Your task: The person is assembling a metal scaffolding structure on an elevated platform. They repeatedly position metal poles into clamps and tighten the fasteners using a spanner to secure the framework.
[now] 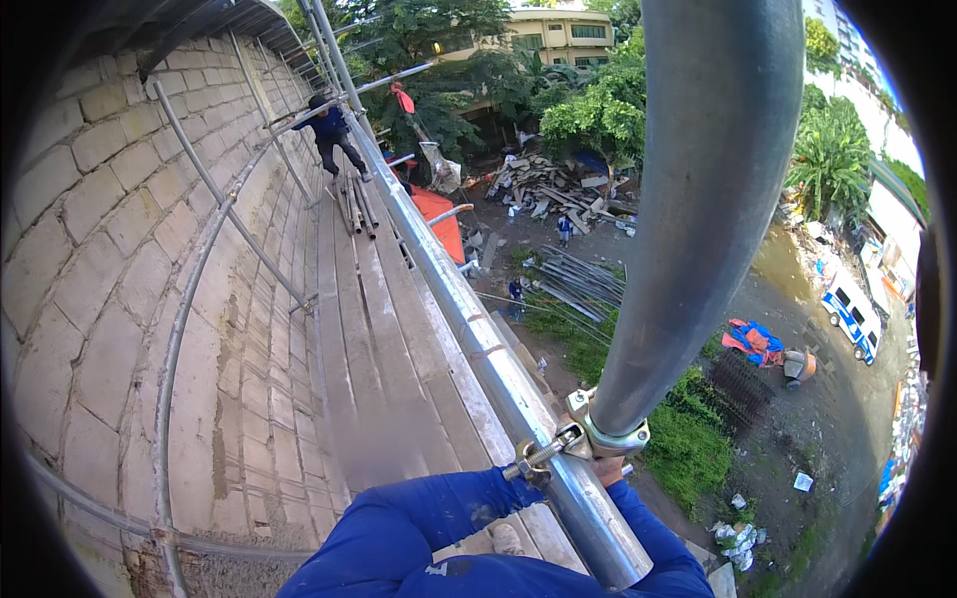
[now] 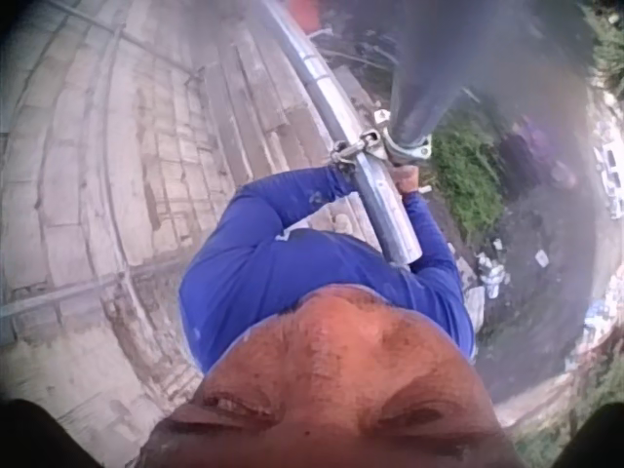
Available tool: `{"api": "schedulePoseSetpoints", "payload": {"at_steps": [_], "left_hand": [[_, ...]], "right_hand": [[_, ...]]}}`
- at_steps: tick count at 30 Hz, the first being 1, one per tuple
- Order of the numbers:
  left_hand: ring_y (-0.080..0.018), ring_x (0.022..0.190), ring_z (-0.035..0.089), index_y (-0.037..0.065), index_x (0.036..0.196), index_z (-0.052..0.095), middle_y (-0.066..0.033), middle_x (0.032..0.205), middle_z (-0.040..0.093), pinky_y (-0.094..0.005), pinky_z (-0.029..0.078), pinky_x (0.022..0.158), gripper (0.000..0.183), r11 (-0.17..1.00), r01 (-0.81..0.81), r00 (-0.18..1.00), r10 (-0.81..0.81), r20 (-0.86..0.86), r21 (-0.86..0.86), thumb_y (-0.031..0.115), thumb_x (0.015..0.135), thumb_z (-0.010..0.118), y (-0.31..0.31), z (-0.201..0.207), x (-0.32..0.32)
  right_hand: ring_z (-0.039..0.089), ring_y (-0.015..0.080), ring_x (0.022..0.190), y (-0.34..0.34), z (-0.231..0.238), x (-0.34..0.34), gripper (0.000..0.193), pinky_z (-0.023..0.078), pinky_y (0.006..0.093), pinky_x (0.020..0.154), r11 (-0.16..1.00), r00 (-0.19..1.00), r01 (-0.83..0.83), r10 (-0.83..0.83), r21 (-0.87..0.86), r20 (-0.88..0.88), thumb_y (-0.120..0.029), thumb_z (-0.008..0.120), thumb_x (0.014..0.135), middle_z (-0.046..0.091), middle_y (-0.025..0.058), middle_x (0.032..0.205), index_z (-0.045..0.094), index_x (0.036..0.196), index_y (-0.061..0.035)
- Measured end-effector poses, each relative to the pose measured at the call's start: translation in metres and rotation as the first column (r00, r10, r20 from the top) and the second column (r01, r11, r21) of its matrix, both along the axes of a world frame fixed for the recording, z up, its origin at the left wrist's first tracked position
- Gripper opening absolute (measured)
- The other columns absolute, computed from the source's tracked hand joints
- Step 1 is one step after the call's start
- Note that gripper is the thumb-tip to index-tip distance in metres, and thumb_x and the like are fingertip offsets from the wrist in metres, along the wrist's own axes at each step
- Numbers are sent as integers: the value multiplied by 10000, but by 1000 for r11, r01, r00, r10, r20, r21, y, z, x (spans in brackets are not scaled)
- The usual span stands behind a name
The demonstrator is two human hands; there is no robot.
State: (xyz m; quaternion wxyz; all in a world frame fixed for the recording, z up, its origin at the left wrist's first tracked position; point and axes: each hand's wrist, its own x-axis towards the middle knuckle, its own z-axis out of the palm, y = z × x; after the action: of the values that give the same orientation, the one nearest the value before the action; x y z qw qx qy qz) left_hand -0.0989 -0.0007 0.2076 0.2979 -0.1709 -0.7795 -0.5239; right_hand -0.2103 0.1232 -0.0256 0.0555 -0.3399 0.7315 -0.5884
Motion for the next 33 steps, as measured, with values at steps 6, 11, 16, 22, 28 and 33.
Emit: {"api": "schedulePoseSetpoints", "payload": {"at_steps": [6,11,16,22,28,33], "left_hand": [[-157,811,583,15,1079,522,-78,911,616,-341,491,781,294,994,-79,997,80,4,-78,-36,814,639,16,12,-3],[-154,802,583,4,1062,545,-74,900,625,-341,490,778,270,952,-254,966,259,11,-169,-38,813,641,23,28,-7],[-204,841,586,51,1208,393,-99,969,548,-404,551,811,470,965,-230,967,212,138,125,-84,803,589,28,5,-16],[-205,836,599,79,1177,386,-106,960,560,-371,549,771,455,953,-217,974,197,110,212,-52,808,617,33,16,-15],[-190,847,629,49,1063,493,-85,923,567,-324,525,754,309,946,-248,963,216,163,211,21,798,649,39,27,-21],[-218,788,621,69,989,549,-78,887,621,-364,532,747,251,943,-288,956,272,114,167,66,776,681,41,27,-26]], "right_hand": [[563,131,793,-1,-18,5,186,482,334,727,991,994,20,-6,-136,107,-148,552,945,642,71,827,634,923,18],[564,232,693,-1,36,14,232,467,380,684,987,974,-23,58,-161,217,-202,558,962,577,148,741,594,861,3],[574,363,692,14,42,4,195,465,415,676,989,980,-102,119,-110,158,-183,527,972,567,191,746,578,876,-21],[586,420,705,15,47,-1,150,458,457,652,974,964,-203,216,-98,156,-163,529,981,583,213,742,592,920,-41],[599,441,723,15,42,-11,143,452,489,646,974,961,-206,219,-91,169,-176,552,985,601,226,756,605,951,-47],[588,457,790,10,27,-10,153,454,516,724,979,967,-199,203,-43,155,-198,565,979,633,225,830,614,993,-54]]}}
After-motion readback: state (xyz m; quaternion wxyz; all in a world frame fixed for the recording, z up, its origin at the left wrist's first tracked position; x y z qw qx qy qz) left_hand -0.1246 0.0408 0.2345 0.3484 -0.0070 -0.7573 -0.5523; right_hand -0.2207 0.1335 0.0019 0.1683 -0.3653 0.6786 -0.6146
